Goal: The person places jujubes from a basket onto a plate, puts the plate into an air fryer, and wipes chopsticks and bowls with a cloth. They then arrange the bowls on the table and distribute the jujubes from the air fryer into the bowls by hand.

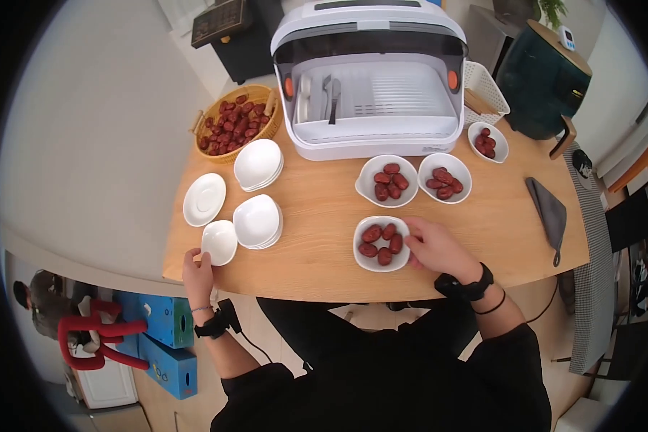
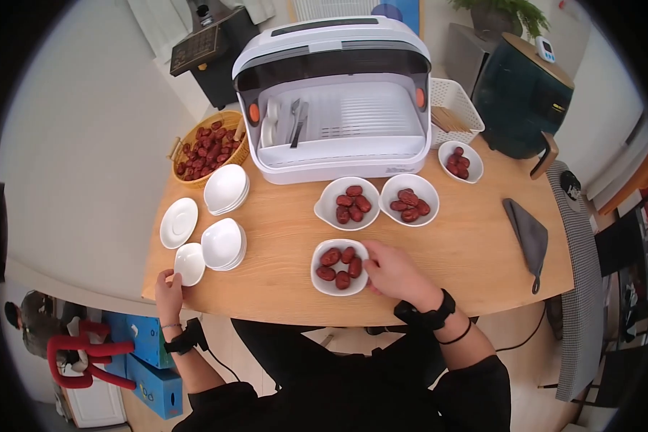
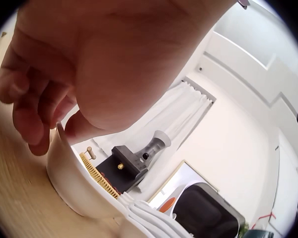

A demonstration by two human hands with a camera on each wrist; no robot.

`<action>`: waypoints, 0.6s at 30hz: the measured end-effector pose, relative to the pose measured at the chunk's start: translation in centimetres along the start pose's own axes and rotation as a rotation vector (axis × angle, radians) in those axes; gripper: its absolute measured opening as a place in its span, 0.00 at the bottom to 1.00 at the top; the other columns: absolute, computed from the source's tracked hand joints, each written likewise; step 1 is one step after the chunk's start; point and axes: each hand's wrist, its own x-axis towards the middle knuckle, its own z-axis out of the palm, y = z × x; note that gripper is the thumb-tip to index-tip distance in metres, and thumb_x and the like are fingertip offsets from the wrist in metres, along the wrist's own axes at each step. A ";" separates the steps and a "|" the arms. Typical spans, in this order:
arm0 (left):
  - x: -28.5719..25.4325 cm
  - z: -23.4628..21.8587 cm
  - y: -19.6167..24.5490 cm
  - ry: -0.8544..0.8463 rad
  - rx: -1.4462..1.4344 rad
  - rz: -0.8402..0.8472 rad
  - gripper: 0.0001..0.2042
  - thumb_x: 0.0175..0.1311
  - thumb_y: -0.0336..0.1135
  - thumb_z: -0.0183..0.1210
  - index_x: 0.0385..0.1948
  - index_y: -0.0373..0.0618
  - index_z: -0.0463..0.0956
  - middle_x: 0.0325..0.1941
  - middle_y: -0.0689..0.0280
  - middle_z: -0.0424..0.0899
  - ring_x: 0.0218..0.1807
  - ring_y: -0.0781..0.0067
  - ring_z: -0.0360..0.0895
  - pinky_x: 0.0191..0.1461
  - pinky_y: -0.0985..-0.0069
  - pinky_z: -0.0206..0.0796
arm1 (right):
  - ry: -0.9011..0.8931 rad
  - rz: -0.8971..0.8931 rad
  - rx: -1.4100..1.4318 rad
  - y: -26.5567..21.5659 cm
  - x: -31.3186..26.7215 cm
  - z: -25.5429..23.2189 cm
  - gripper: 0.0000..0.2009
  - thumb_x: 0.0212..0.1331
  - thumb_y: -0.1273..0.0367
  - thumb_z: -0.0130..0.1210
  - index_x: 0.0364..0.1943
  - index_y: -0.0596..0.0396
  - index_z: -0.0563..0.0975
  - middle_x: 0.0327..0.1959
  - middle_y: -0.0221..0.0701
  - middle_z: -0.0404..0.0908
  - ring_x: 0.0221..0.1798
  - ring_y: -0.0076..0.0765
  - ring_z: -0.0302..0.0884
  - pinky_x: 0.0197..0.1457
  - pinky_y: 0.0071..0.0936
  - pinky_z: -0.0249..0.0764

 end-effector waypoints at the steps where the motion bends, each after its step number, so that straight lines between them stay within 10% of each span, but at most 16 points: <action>1: -0.5 -0.2 1.0 0.044 0.054 -0.020 0.16 0.66 0.36 0.57 0.50 0.37 0.73 0.25 0.57 0.80 0.28 0.65 0.79 0.35 0.66 0.70 | -0.011 0.019 0.009 -0.3 0.2 0.2 0.14 0.64 0.76 0.46 0.53 0.62 0.73 0.26 0.35 0.81 0.22 0.28 0.80 0.25 0.25 0.77; 5: -2.9 -1.7 4.9 0.286 0.168 0.139 0.13 0.67 0.34 0.56 0.50 0.38 0.73 0.25 0.59 0.80 0.28 0.67 0.78 0.34 0.69 0.70 | -0.082 0.046 0.098 -0.4 0.5 0.7 0.15 0.65 0.76 0.45 0.54 0.65 0.71 0.26 0.37 0.81 0.22 0.27 0.80 0.25 0.25 0.77; 12: -12.3 2.5 17.3 -0.532 -0.307 0.734 0.13 0.62 0.29 0.63 0.48 0.44 0.78 0.34 0.59 0.82 0.35 0.63 0.82 0.37 0.71 0.73 | -0.158 0.003 0.299 -3.2 1.3 1.7 0.15 0.67 0.75 0.45 0.57 0.64 0.69 0.26 0.34 0.80 0.24 0.26 0.79 0.26 0.24 0.77; 18: -11.3 5.1 17.6 -0.315 -0.317 0.861 0.13 0.58 0.28 0.65 0.45 0.43 0.79 0.37 0.59 0.81 0.36 0.58 0.80 0.40 0.67 0.73 | -0.241 -0.086 0.386 -5.7 2.1 1.7 0.17 0.69 0.73 0.47 0.60 0.62 0.68 0.27 0.33 0.80 0.25 0.26 0.79 0.28 0.24 0.79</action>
